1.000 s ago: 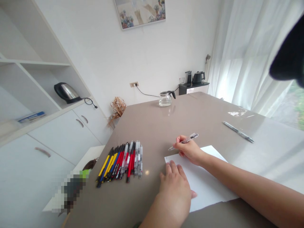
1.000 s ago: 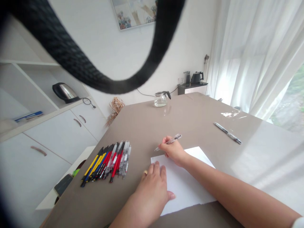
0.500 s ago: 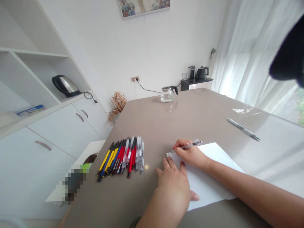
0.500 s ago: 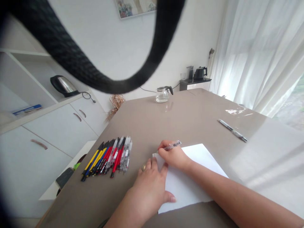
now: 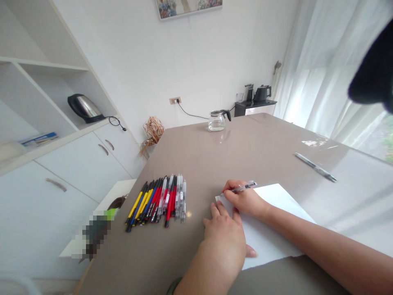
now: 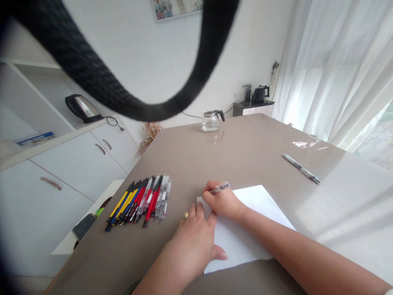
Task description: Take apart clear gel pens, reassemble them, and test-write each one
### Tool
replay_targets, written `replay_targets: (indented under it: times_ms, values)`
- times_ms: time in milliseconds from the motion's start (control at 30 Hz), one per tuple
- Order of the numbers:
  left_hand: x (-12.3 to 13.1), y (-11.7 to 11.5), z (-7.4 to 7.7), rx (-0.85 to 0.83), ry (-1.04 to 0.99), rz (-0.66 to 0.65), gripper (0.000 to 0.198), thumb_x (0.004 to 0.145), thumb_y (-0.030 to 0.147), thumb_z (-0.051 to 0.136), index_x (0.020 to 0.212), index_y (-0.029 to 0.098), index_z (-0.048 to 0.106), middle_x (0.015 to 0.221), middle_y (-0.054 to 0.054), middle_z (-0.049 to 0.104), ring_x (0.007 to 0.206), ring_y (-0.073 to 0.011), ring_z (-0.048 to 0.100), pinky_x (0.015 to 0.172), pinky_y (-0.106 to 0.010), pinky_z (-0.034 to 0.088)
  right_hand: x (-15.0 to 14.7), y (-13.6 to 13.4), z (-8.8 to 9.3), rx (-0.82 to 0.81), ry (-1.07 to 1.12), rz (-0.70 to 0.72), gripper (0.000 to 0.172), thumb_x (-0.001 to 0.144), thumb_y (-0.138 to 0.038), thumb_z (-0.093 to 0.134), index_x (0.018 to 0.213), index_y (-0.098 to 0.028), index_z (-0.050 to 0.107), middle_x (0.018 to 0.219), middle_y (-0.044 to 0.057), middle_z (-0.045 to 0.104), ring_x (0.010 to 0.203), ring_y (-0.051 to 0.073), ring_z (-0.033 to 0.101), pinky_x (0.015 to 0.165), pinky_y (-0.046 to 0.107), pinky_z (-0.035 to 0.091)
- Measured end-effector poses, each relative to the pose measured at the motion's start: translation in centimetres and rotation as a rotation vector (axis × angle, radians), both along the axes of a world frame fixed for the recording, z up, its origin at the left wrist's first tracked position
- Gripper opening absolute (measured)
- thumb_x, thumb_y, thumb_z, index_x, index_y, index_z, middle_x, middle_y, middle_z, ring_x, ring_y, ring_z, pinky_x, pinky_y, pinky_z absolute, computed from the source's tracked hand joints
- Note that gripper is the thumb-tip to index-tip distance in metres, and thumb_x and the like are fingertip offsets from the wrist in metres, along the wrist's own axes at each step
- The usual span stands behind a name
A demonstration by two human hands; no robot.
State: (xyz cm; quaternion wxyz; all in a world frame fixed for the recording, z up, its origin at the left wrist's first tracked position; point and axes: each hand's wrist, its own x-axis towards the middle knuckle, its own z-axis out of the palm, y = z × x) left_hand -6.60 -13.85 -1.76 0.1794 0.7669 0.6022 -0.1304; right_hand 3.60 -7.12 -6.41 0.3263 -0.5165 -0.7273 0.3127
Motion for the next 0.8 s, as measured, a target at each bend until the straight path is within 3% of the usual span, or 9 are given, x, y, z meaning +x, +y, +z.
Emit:
replay_targets:
  times_ms: [800]
  values:
    - [0.04, 0.01, 0.04, 0.005, -0.01, 0.008, 0.093, 0.049, 0.057, 0.061, 0.127, 0.02, 0.026, 0.133, -0.022, 0.021, 0.121, -0.0359, 0.017, 0.085, -0.05, 0.032, 0.02, -0.11, -0.1, 0.004, 0.021, -0.01, 0.018, 0.067, -0.02, 0.039, 0.066, -0.018, 0.057, 0.063, 0.0, 0.059, 0.06, 0.012, 0.052, 0.052, 0.021, 0.037]
